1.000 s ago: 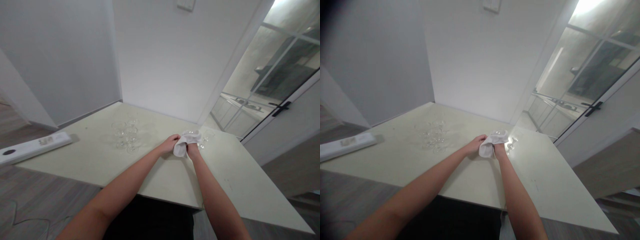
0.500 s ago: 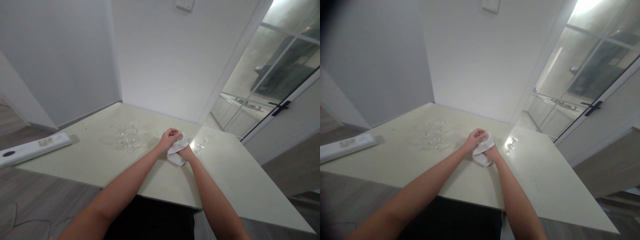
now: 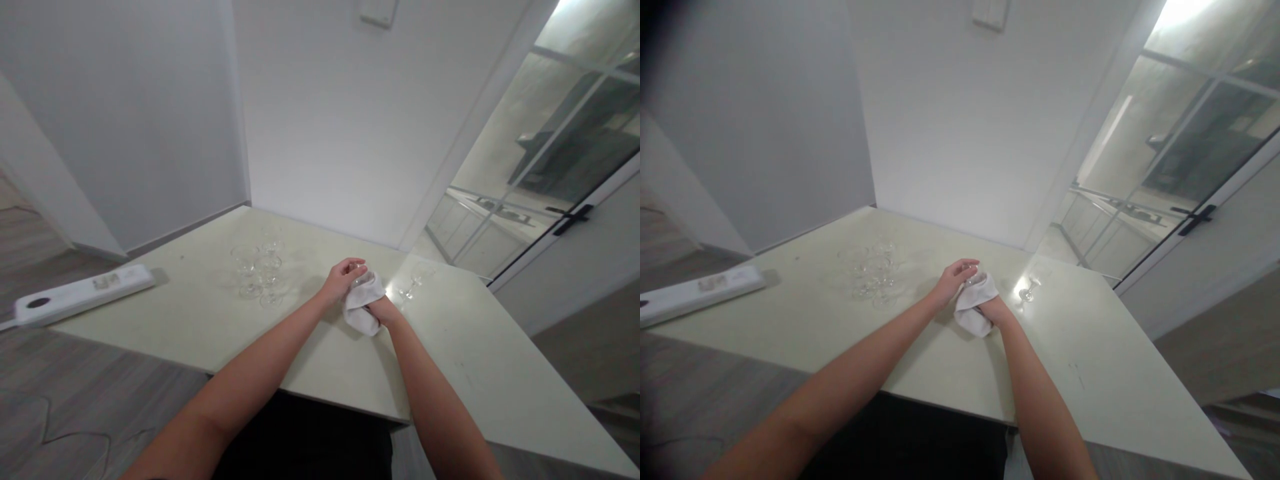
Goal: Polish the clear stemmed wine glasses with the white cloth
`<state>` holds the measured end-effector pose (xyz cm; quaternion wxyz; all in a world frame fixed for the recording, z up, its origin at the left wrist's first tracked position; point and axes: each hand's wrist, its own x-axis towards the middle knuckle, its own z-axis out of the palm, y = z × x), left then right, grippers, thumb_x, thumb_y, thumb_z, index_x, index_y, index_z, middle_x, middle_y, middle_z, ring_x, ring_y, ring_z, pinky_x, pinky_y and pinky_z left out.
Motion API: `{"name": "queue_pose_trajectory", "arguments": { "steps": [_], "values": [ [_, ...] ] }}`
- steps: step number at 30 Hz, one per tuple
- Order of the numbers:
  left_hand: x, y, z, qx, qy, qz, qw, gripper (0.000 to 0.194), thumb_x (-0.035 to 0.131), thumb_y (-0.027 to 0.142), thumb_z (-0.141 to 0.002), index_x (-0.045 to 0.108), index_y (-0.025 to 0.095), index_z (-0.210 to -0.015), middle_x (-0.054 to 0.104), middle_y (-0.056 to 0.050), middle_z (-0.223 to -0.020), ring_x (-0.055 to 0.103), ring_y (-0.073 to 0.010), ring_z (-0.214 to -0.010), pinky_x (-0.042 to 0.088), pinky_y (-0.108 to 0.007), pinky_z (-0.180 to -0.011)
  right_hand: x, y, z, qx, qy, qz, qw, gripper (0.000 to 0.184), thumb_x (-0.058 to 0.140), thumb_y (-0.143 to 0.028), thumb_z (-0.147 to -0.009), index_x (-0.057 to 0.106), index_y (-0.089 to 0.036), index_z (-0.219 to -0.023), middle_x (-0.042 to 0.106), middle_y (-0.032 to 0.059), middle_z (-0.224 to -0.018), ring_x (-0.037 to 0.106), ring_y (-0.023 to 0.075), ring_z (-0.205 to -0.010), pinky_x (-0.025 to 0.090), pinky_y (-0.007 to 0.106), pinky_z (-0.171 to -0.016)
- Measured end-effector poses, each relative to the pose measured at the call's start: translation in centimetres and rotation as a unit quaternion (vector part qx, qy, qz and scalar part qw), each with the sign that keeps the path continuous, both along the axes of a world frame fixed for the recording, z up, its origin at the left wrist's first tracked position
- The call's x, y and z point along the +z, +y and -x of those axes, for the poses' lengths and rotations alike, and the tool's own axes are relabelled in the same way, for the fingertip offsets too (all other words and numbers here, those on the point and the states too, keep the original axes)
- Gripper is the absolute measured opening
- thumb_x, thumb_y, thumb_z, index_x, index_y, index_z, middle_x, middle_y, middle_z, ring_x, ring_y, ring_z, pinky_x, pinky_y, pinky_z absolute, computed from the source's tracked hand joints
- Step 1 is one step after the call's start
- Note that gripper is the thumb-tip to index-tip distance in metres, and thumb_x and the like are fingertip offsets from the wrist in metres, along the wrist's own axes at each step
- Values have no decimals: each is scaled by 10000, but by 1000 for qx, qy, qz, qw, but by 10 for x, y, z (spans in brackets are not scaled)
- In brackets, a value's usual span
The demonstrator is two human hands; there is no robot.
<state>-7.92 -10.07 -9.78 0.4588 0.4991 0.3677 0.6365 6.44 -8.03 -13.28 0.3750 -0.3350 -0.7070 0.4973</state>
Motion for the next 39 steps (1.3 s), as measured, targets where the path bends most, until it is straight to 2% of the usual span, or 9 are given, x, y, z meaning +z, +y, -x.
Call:
{"name": "queue_pose_trajectory", "arguments": {
  "steps": [6, 12, 17, 20, 24, 30, 34, 37, 39],
  "values": [
    [-1, 3, 1, 0, -23, 34, 999, 346, 632, 416, -762, 622, 191, -1024, 681, -51, -933, 599, -161, -845, 422, -259, -683, -2, 3, 0, -8, -14, -38, 999, 494, 644, -369, -771, 551, -211, -1231, 603, 85, -1252, 534, 210, -1187, 349, 404, -1086],
    [-13, 12, -5, 103, -2, 38, 994, 504, 803, 397, -592, 579, 170, -982, 609, -32, -878, 561, -126, -752, 440, -255, -690, 6, 4, 6, -23, -46, -95, 994, 522, 651, -353, -763, 538, -213, -1253, 558, 93, -1328, 494, 207, -1256, 313, 361, -1115],
    [-14, 16, 0, 69, -19, 70, 995, 380, 722, 378, -686, 555, 169, -958, 614, -14, -790, 581, -124, -699, 417, -236, -610, 10, 1, 4, -62, -53, -52, 995, 428, 678, -326, -724, 599, -178, -1117, 649, 116, -1195, 611, 221, -1096, 441, 355, -996],
    [-13, 16, 2, 56, -11, 95, 994, 300, 668, 363, -728, 567, 181, -943, 632, -18, -802, 612, -142, -752, 409, -228, -595, 7, 2, 2, -68, -48, -43, 996, 370, 682, -292, -703, 617, -171, -1046, 677, 109, -1137, 638, 212, -1031, 464, 342, -961],
    [-12, 14, 1, 56, 7, 99, 994, 280, 661, 369, -731, 575, 189, -927, 645, -26, -831, 625, -157, -793, 413, -229, -595, 7, 2, 2, -71, -47, -45, 995, 386, 694, -271, -687, 618, -178, -1054, 680, 100, -1134, 644, 210, -1025, 472, 345, -953],
    [-12, 10, -2, 89, 43, 76, 992, 358, 654, 431, -744, 596, 193, -1006, 628, -45, -917, 594, -150, -795, 429, -236, -615, 10, 2, 4, -67, -51, -61, 995, 387, 676, -272, -721, 627, -189, -1095, 667, 100, -1175, 621, 215, -1098, 448, 359, -999],
    [-17, 12, -3, 122, 75, 44, 989, 520, 757, 451, -640, 600, 194, -1063, 590, -48, -951, 556, -124, -752, 442, -238, -645, 7, 6, 4, -77, -32, -56, 995, 474, 704, -283, -695, 607, -183, -1148, 643, 108, -1221, 589, 235, -1158, 420, 388, -1038],
    [-19, 14, -4, 106, 40, 62, 992, 583, 780, 429, -614, 533, 194, -1088, 593, -41, -915, 558, -120, -710, 430, -237, -606, 4, 9, 3, -77, -16, -55, 995, 476, 722, -294, -672, 622, -181, -1124, 661, 114, -1185, 613, 252, -1117, 441, 407, -1013],
    [-19, 16, -3, 90, 8, 82, 992, 531, 747, 419, -652, 500, 199, -1068, 613, -44, -907, 591, -139, -745, 418, -235, -593, 3, 10, 1, -78, -10, -54, 995, 428, 720, -289, -667, 641, -175, -1073, 686, 112, -1129, 640, 252, -1056, 463, 408, -980]
  ]
}}
